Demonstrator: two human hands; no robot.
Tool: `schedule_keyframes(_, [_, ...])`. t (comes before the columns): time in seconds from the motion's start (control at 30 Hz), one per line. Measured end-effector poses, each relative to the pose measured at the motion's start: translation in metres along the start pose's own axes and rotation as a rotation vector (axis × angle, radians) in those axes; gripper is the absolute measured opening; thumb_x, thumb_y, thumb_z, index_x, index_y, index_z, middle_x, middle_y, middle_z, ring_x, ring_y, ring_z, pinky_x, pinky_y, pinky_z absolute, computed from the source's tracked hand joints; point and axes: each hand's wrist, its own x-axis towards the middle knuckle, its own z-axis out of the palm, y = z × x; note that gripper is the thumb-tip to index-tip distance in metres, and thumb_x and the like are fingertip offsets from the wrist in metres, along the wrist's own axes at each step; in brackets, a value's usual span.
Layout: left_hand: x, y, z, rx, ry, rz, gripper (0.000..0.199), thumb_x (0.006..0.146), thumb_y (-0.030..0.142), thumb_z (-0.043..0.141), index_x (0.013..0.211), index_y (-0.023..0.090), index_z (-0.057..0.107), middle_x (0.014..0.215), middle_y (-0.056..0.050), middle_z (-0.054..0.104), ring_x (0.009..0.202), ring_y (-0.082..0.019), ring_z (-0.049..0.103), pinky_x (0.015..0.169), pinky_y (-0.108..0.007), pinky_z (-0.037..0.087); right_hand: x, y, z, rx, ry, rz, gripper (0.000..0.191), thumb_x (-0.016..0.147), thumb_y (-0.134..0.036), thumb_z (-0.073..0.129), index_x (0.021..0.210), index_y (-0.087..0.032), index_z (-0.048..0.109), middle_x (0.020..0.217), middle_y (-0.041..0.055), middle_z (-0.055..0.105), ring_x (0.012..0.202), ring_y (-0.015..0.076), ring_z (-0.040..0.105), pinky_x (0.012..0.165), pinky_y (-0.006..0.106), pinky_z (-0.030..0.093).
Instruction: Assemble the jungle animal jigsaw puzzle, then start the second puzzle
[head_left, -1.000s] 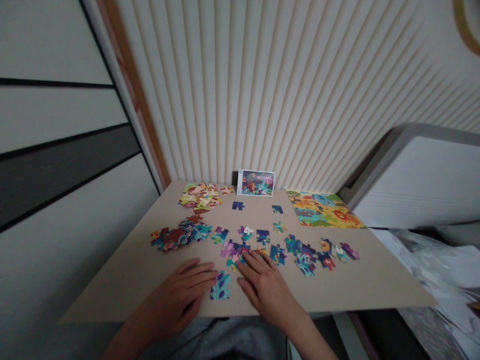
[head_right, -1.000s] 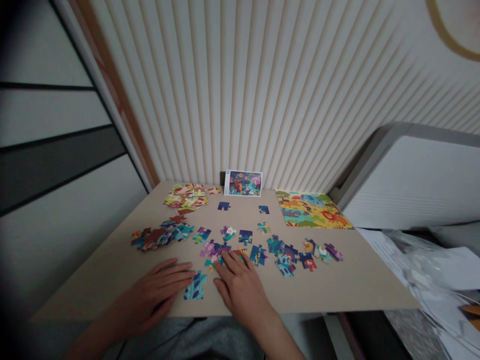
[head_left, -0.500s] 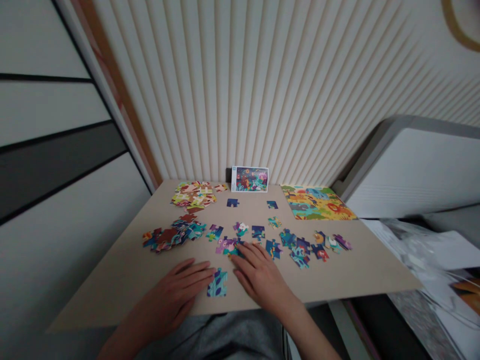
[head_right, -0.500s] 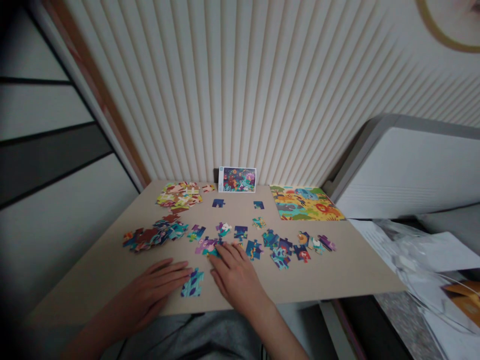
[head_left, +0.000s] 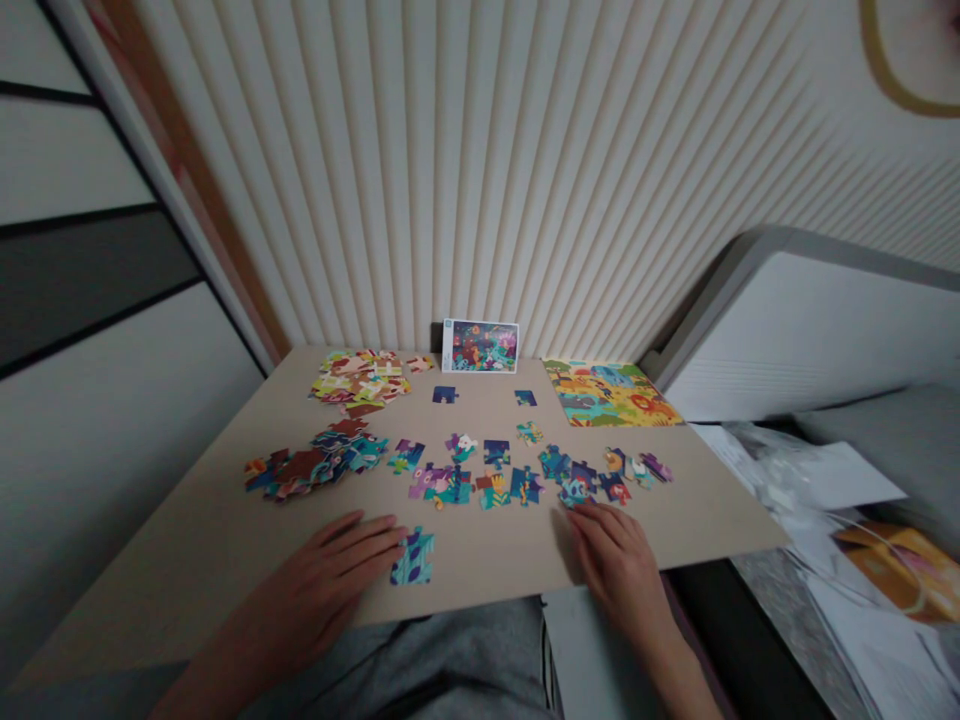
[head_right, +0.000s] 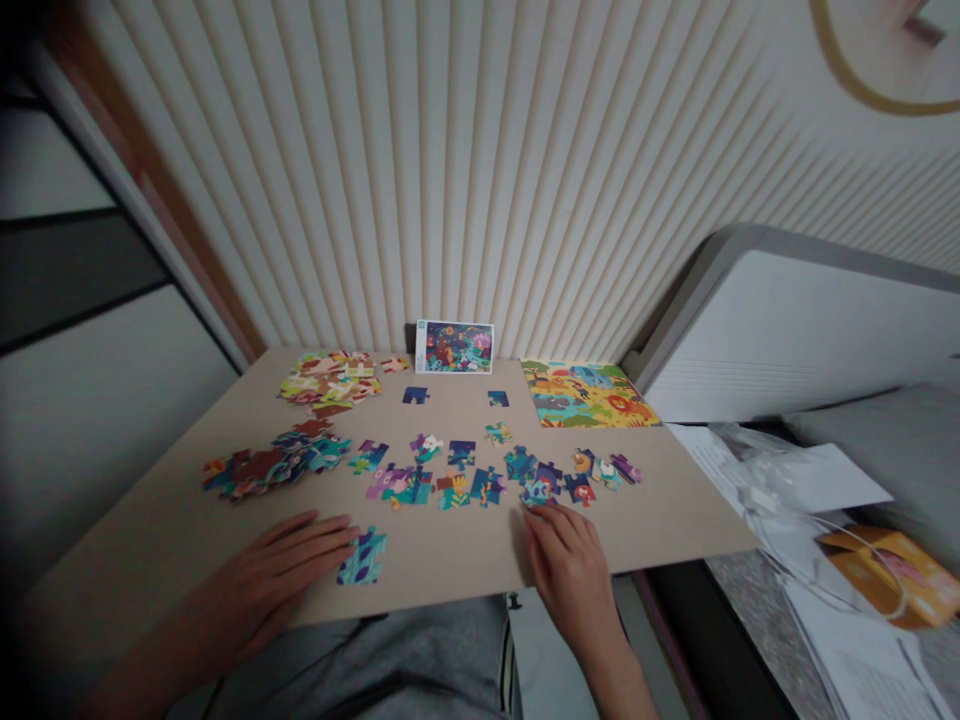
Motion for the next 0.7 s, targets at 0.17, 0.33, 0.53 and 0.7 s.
schedule_keyframes(0.17, [0.001, 0.002, -0.002, 0.009, -0.011, 0.001, 0.068, 0.095, 0.004, 0.047, 0.157, 0.031, 0.043, 0.157, 0.001, 0.052, 0.147, -0.017, 0.046, 0.127, -0.039, 0.03, -0.004, 0.013, -0.005, -0.035, 0.039, 0.06, 0.026, 0.102, -0.023, 0.054, 0.121, -0.022, 0.07, 0.122, 0.0107, 0.073, 0.112, 0.028, 0.065, 0.097, 0.047, 0.052])
schedule_keyframes(0.33, [0.0, 0.003, -0.003, 0.008, -0.028, -0.017, 0.067, 0.094, 0.004, 0.048, 0.155, 0.031, 0.045, 0.157, 0.0, 0.052, 0.148, -0.017, 0.045, 0.128, -0.041, 0.029, 0.012, -0.02, 0.001, 0.022, -0.001, -0.019, 0.027, 0.102, -0.02, 0.053, 0.123, -0.022, 0.07, 0.124, 0.0112, 0.071, 0.116, 0.0272, 0.063, 0.099, 0.046, 0.051])
schedule_keyframes(0.53, [0.002, 0.003, -0.005, -0.022, -0.005, -0.018, 0.068, 0.093, 0.004, 0.048, 0.155, 0.031, 0.046, 0.155, -0.001, 0.055, 0.146, -0.017, 0.048, 0.127, -0.04, 0.03, 0.042, -0.051, 0.012, 0.067, -0.078, -0.041, 0.025, 0.103, -0.024, 0.054, 0.122, -0.023, 0.071, 0.126, 0.0109, 0.07, 0.121, 0.0283, 0.061, 0.102, 0.048, 0.051])
schedule_keyframes(0.7, [0.005, 0.006, -0.009, -0.038, 0.006, -0.024, 0.066, 0.093, 0.005, 0.048, 0.153, 0.031, 0.048, 0.154, 0.0, 0.056, 0.145, -0.017, 0.049, 0.127, -0.039, 0.031, 0.054, -0.063, 0.02, 0.105, -0.108, -0.109, 0.027, 0.102, -0.023, 0.054, 0.125, -0.024, 0.069, 0.127, 0.011, 0.07, 0.122, 0.0272, 0.061, 0.105, 0.048, 0.05])
